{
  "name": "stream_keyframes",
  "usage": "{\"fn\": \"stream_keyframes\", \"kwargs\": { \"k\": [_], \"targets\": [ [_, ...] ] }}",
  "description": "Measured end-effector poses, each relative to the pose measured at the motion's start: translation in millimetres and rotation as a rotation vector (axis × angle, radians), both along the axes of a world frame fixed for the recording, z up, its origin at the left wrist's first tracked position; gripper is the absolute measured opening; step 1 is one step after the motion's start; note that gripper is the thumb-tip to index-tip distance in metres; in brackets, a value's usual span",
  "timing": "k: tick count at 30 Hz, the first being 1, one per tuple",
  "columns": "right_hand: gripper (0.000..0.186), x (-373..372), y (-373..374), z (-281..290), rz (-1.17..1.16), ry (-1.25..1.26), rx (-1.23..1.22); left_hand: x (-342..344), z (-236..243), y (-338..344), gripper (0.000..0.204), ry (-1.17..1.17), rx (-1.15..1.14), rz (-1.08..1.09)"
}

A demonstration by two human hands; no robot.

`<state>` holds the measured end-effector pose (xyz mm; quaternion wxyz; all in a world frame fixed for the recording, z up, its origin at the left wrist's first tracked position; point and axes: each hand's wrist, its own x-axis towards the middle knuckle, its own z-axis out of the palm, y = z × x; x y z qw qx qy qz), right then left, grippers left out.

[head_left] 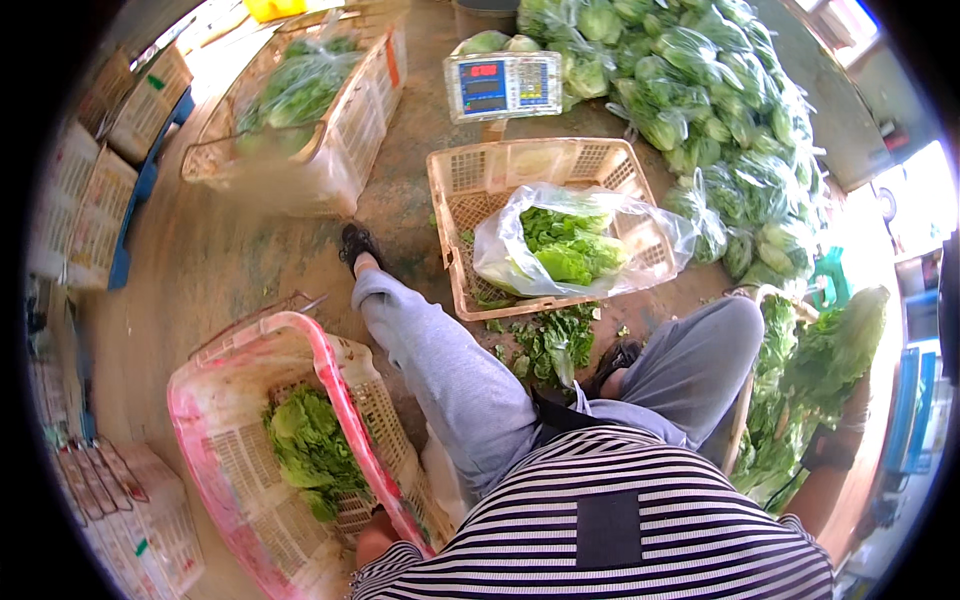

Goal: The person trims the stalks of lettuce heads using a knife, removes outer leaves by hand, places the trimmed lettuce into plastic bags, and then puts the bagged lettuce into a crate.

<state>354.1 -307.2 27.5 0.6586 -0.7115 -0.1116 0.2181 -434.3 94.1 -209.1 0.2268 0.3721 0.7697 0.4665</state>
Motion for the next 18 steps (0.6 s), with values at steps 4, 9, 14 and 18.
{"fn": "stream_keyframes", "kwargs": {
  "k": [4,9,14,18],
  "targets": [
    [0.049,4,-46,-3,-0.2,-0.122,-0.091,38,19,18,0.035,-0.164,0.076,-0.127],
    [0.047,58,-96,-20,-0.345,-0.666,-0.906,83,36,39,0.039,-0.491,0.107,-0.237],
    [0.081,19,-106,-51,-0.493,-0.608,-1.06,151,83,39,0.044,-0.825,0.14,-0.375],
    [0.103,-3,-130,-82,-0.469,-0.291,-1.187,208,116,30,0.048,-1.082,0.104,-0.515]
  ]
}}
